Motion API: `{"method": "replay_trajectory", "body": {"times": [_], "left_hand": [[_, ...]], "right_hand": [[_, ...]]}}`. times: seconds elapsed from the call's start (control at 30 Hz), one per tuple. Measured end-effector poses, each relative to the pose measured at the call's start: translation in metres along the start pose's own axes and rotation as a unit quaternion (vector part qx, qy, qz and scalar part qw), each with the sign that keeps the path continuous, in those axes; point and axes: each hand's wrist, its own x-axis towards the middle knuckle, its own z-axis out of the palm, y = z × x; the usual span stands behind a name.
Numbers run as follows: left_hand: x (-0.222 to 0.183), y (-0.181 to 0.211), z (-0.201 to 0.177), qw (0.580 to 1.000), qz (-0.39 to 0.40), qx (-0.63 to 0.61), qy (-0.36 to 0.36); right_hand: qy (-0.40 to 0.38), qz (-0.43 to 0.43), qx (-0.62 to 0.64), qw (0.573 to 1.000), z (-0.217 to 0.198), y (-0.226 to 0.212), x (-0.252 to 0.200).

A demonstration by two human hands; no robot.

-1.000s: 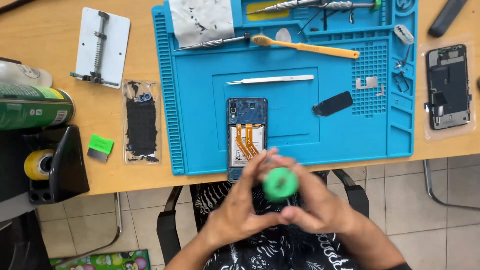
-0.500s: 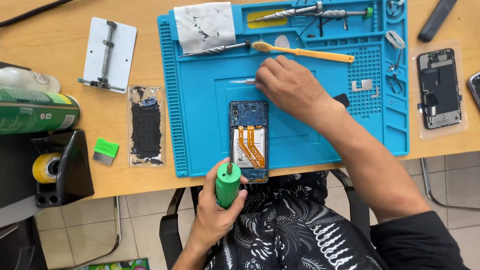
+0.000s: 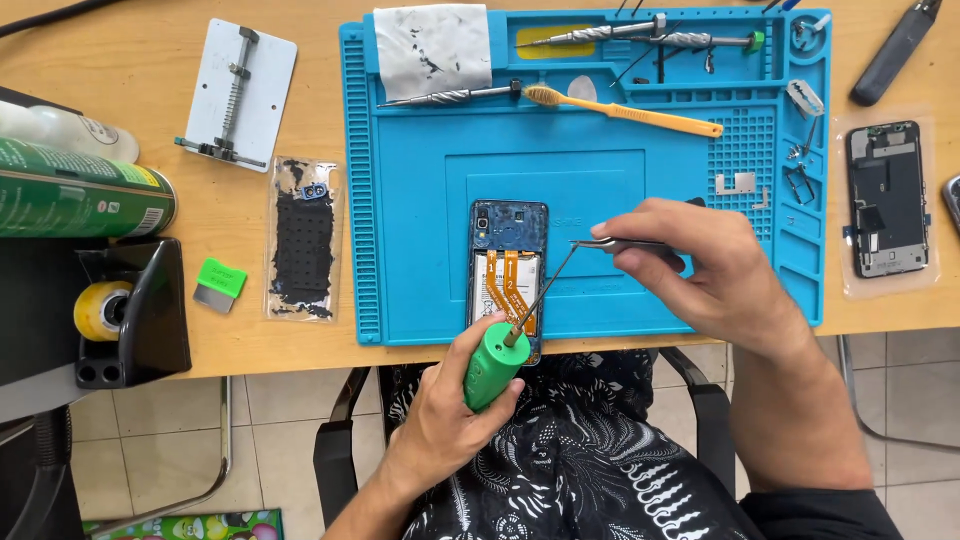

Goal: Removing old adhesive from the internal frame of a disassembled smartphone using a motorized scraping tool.

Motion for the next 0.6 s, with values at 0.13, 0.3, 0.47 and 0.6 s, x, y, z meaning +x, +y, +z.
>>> {"method": "replay_trajectory", "body": {"times": [0.13, 0.3, 0.47, 0.6], "left_hand": [[-0.0016, -0.0014, 0.0004, 1.0, 0.004, 0.0, 0.003], [0.0007, 0.0016, -0.0003, 1.0, -0.004, 0.022, -0.004], [0.0028, -0.0004, 0.0007, 0.997, 0.029, 0.064, -0.022], [0.0054, 0.0042, 0.0019, 0.993, 0.07, 0.092, -0.034]], "right_hand": [[-0.002, -0.002, 0.008, 1.0, -0.0009, 0.004, -0.0048], [0.001, 0.014, 0.012, 1.0, 0.0022, 0.0062, -0.0088], [-0.009, 0.004, 0.019, 1.0, 0.0027, 0.0065, -0.008], [-0.044, -0.015, 0.053, 0.998, -0.0006, -0.0007, -0.0068]]}}
